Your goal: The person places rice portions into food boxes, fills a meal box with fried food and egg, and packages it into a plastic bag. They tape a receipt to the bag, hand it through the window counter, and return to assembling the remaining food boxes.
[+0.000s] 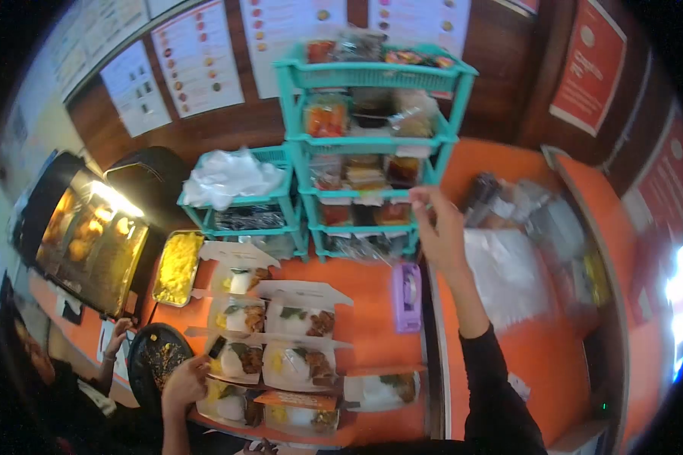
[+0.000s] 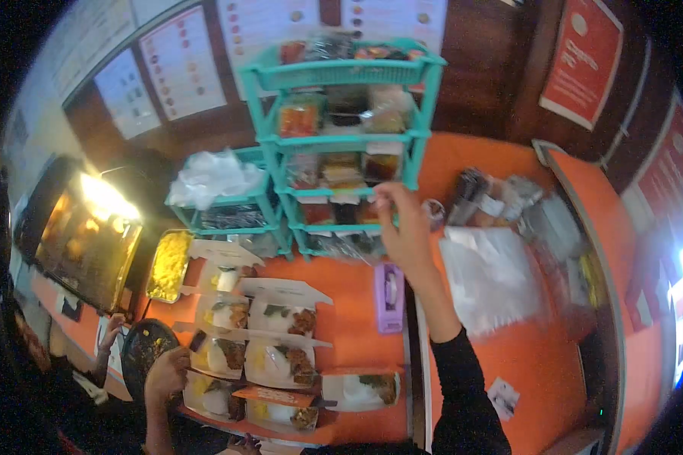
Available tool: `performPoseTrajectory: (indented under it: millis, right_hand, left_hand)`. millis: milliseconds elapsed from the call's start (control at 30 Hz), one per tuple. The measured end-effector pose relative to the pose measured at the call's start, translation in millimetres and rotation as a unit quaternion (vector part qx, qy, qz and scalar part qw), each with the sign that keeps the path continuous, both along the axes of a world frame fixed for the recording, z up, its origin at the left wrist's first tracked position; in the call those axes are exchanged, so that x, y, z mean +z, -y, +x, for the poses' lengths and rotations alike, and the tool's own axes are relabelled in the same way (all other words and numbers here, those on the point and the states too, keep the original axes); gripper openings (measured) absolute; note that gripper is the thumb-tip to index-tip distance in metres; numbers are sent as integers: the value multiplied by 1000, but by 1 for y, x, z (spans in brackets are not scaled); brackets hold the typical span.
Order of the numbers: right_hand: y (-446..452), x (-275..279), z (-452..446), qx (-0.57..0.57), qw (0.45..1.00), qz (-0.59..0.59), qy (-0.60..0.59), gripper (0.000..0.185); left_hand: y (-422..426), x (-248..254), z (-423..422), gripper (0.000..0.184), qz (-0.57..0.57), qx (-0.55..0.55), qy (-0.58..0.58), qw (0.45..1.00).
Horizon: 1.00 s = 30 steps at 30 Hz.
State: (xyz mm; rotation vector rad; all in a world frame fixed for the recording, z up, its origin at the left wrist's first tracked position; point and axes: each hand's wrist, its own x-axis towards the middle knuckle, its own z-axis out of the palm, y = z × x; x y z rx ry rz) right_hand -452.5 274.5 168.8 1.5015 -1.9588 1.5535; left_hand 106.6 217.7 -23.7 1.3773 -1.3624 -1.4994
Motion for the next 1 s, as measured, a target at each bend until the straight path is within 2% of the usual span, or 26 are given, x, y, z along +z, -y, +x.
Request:
performPoseTrajectory:
  millis: [67,100,167,200,233,267,333,367,433,467,533,600,667,733,833,900,933,1000]
  right_hand:
    - [29,18,-15,19,999,-16,-25,19]
    - [42,26,-21,0,998,-16,-62,18]
    - [72,44,-33,-9,994,-22,-104,17]
    - [88,53,-38,-5,990,-8,-141,21]
    - [103,62,-44,-4,984,5,-178,24]
    - [121,72,-53,-1,984,0,-179,24]
    - [150,87,-68,-44,977,170,-117,34]
    - [155,93,-68,-44,978,169,-119,34]
    - [162,118,-51,-147,903,366,-170,54]
    - [178,111,-61,-140,903,365,-176,54]
    - [212,82,-106,-130,895,335,-265,64]
    - [229,91,-121,-90,870,360,-324,68]
    - [242,88,-129,-84,862,363,-345,62]
    - [244,88,-133,-97,858,359,-354,56]
    - [242,81,-141,-136,864,333,-351,48]
    - [234,75,-142,-157,879,269,-361,42]
    - [217,76,-117,-181,893,172,-374,32]
    - [187,78,-82,-171,902,137,-372,30]
  left_hand:
    - [-87,-77,20,35,3,221,-2,975]
    - [-133,-122,20,39,25,296,-5,955]
    - [-201,-207,18,48,43,363,-26,930]
    - [-206,-257,37,62,-92,333,31,938]
    - [-201,-275,50,62,-95,340,28,935]
    - [-200,-273,48,61,-77,341,42,936]
    - [-190,-265,38,59,-38,344,58,936]
    - [-187,-263,36,57,-33,343,62,937]
    - [-186,-263,33,55,-30,339,62,938]
    - [-186,-264,33,54,-32,335,62,940]
    - [-186,-263,35,53,-48,325,56,943]
    - [-190,-264,41,51,-77,304,45,948]
    - [-204,-267,41,49,-76,307,38,948]
    - [-197,-228,29,60,53,316,-2,947]
    - [-190,-188,12,59,83,340,40,936]
    - [-190,-184,10,58,76,346,42,934]
    - [-190,-182,8,57,69,343,39,936]
    - [-189,-175,8,57,81,339,49,936]
